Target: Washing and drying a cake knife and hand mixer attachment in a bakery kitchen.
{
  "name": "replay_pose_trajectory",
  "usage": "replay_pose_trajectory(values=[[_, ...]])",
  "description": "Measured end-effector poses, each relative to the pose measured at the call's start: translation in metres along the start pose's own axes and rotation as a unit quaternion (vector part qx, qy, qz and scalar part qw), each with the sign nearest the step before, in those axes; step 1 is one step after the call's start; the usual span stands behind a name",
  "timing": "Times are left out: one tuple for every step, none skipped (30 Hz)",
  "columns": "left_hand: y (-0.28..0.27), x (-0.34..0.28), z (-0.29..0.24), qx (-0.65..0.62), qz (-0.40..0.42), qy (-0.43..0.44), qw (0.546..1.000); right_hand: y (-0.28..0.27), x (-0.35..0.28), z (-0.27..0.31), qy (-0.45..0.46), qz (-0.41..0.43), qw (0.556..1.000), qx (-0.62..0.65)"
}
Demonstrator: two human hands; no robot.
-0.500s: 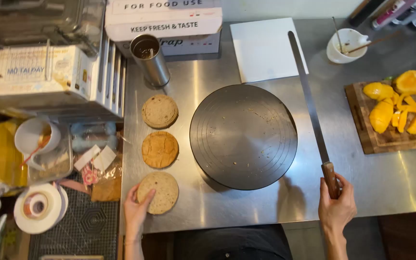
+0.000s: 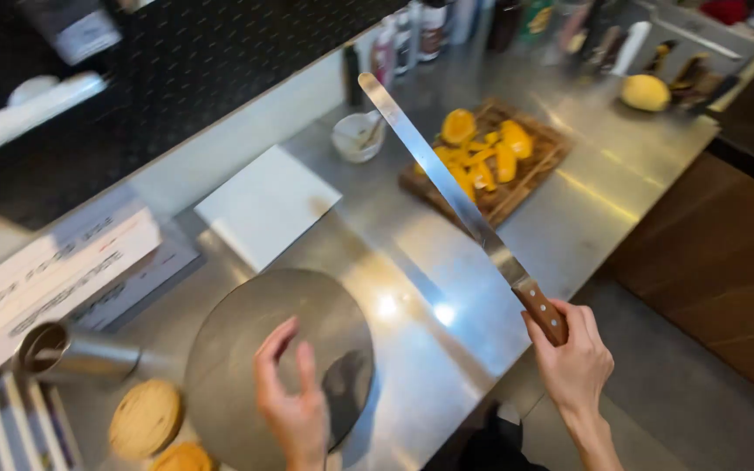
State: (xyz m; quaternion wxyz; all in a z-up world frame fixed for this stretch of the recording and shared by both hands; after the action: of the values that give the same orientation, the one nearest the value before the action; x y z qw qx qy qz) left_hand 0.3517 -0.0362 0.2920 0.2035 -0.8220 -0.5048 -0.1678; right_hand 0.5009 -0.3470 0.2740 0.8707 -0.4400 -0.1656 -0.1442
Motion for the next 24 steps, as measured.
replay_pose_trajectory(values=[[0.046,0.009,-0.029,-0.014,0.014,0.012,1.000,-0.017,0.015,-0.017,0.012,-0.019,1.000,-0.002],[0.096,0.012,-0.062,-0.021,0.089,0.048,0.995,-0.036,0.027,-0.037,0.039,-0.037,0.999,-0.002],[0.146,0.011,-0.097,-0.029,0.163,0.086,0.982,-0.056,0.040,-0.057,0.065,-0.055,0.996,-0.002],[0.193,0.003,-0.116,-0.046,0.172,0.092,0.980,-0.074,0.053,-0.089,0.071,-0.073,0.995,-0.011],[0.242,-0.007,-0.139,-0.075,0.205,0.137,0.966,-0.092,0.066,-0.120,0.082,-0.097,0.992,0.000],[0.295,-0.016,-0.167,-0.108,0.230,0.176,0.951,-0.114,0.090,-0.150,0.084,-0.119,0.989,0.006],[0.340,-0.026,-0.187,-0.128,0.231,0.176,0.948,-0.133,0.111,-0.185,0.082,-0.134,0.988,-0.008],[0.387,-0.045,-0.211,-0.133,0.264,0.208,0.932,-0.157,0.130,-0.227,0.099,-0.143,0.985,-0.008],[0.435,-0.065,-0.236,-0.137,0.296,0.241,0.914,-0.179,0.148,-0.270,0.116,-0.153,0.981,-0.008],[0.477,-0.083,-0.252,-0.145,0.302,0.240,0.911,-0.196,0.165,-0.304,0.121,-0.159,0.980,-0.016],[0.518,-0.100,-0.269,-0.162,0.317,0.254,0.899,-0.211,0.182,-0.337,0.141,-0.153,0.977,-0.048],[0.554,-0.112,-0.287,-0.171,0.332,0.269,0.888,-0.223,0.199,-0.364,0.161,-0.142,0.974,-0.073],[0.587,-0.120,-0.304,-0.171,0.336,0.270,0.886,-0.236,0.216,-0.390,0.166,-0.143,0.973,-0.073],[0.616,-0.126,-0.318,-0.180,0.339,0.273,0.882,-0.245,0.235,-0.415,0.181,-0.131,0.970,-0.095],[0.645,-0.132,-0.329,-0.190,0.341,0.275,0.879,-0.253,0.252,-0.438,0.195,-0.119,0.967,-0.117],[0.676,-0.130,-0.334,-0.190,0.338,0.278,0.879,-0.256,0.272,-0.458,0.192,-0.121,0.967,-0.114],[0.708,-0.129,-0.337,-0.184,0.341,0.278,0.879,-0.256,0.291,-0.478,0.208,-0.107,0.962,-0.139],[0.739,-0.127,-0.337,-0.175,0.347,0.278,0.878,-0.255,0.307,-0.497,0.227,-0.091,0.956,-0.163],[0.771,-0.120,-0.336,-0.173,0.348,0.280,0.878,-0.250,0.326,-0.514,0.228,-0.090,0.956,-0.160],[0.802,-0.112,-0.332,-0.170,0.350,0.266,0.882,-0.243,0.340,-0.530,0.250,-0.069,0.951,-0.167],[0.833,-0.104,-0.327,-0.167,0.352,0.252,0.886,-0.235,0.354,-0.546,0.272,-0.049,0.945,-0.174],[0.865,-0.093,-0.320,-0.164,0.355,0.254,0.884,-0.228,0.371,-0.558,0.276,-0.047,0.945,-0.171],[0.899,-0.081,-0.309,-0.173,0.382,0.185,0.889,-0.220,0.388,-0.570,0.279,-0.036,0.943,-0.177],[0.936,-0.069,-0.298,-0.183,0.405,0.116,0.888,-0.212,0.409,-0.583,0.279,-0.028,0.942,-0.184]])
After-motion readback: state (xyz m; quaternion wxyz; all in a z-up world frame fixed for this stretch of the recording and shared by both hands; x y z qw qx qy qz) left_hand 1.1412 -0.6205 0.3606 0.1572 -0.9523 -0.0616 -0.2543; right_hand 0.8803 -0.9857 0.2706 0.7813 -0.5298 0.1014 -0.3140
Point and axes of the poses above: each hand's wrist, its own x-axis towards the middle knuckle, its own y-axis out of the palm, z = x × y, the point moved 3 cm from there along x, towards the middle knuckle, and after that the axes turned 4 degrees about -z, right-handed, at the moved point
